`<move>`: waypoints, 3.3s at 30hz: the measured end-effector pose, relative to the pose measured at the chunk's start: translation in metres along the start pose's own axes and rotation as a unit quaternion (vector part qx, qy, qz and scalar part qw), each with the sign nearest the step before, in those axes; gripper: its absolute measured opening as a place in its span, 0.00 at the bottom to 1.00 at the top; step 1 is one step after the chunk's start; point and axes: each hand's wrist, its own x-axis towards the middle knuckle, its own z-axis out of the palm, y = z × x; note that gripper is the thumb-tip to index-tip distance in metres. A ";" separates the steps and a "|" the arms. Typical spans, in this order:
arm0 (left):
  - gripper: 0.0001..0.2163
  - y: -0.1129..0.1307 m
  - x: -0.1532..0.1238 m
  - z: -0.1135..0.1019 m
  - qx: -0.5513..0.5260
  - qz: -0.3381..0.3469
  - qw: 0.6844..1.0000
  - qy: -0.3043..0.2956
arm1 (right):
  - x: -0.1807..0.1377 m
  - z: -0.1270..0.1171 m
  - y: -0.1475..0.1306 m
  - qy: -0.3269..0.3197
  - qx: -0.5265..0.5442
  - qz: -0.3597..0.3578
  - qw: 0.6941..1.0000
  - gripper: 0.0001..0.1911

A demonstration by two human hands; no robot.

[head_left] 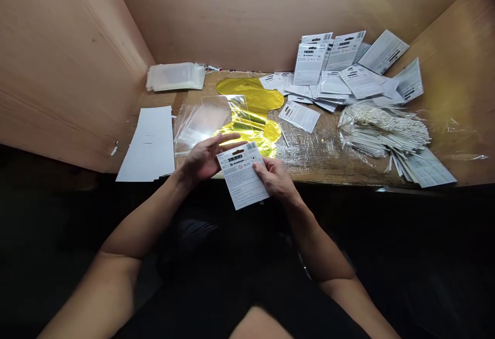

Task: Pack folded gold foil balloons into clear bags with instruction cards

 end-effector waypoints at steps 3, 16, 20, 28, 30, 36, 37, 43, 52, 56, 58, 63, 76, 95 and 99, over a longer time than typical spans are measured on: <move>0.22 -0.019 -0.002 0.004 -0.023 0.012 1.000 0.008 | 0.001 -0.001 0.008 0.048 -0.062 -0.028 0.997 0.22; 0.31 -0.059 0.004 0.021 -0.042 0.126 0.986 0.102 | -0.023 0.010 0.047 0.052 0.210 0.055 0.975 0.31; 0.21 -0.082 0.005 0.029 -0.048 0.104 0.990 0.078 | -0.028 0.019 0.054 0.133 0.232 0.033 0.963 0.33; 0.17 -0.087 0.023 0.024 -0.065 0.087 0.986 0.125 | -0.033 0.018 0.057 0.200 0.178 0.006 0.963 0.30; 0.18 -0.099 0.020 0.033 -0.062 0.090 0.987 0.118 | -0.029 0.021 0.059 0.231 0.193 -0.004 0.954 0.30; 0.21 -0.124 0.009 0.045 -0.046 0.101 0.986 0.126 | -0.027 0.019 0.060 0.171 0.301 0.029 0.938 0.33; 0.22 -0.126 0.008 0.043 -0.033 0.100 0.987 0.125 | -0.029 0.019 0.061 0.162 0.309 0.035 0.937 0.32; 0.30 -0.120 0.005 0.017 0.332 0.237 0.895 0.180 | -0.034 0.015 0.081 0.228 0.268 0.079 0.933 0.27; 0.24 -0.101 0.024 -0.007 0.528 0.236 0.814 -0.054 | -0.041 0.016 0.110 0.214 0.185 0.069 0.957 0.31; 0.18 -0.108 0.032 -0.006 0.518 0.238 0.822 -0.019 | -0.043 0.019 0.115 0.228 0.149 0.054 0.961 0.31; 0.14 -0.106 0.041 -0.007 0.544 0.245 0.802 -0.016 | -0.044 0.014 0.111 0.232 0.115 0.061 0.964 0.31; 0.07 -0.081 0.080 -0.018 0.580 0.250 0.773 -0.055 | -0.039 -0.019 0.075 0.219 -0.143 -0.034 0.965 0.23; 0.10 -0.073 0.100 -0.036 0.607 0.263 0.746 -0.070 | 0.004 -0.026 0.015 -0.106 -0.606 -0.062 0.786 0.17; 0.12 -0.066 0.089 -0.030 0.651 0.265 0.706 -0.088 | -0.056 -0.074 0.014 -0.093 -0.263 -0.009 0.960 0.18; 0.08 -0.065 0.077 -0.026 0.658 0.248 0.695 -0.150 | -0.066 -0.078 0.044 0.028 -0.510 -0.064 0.858 0.29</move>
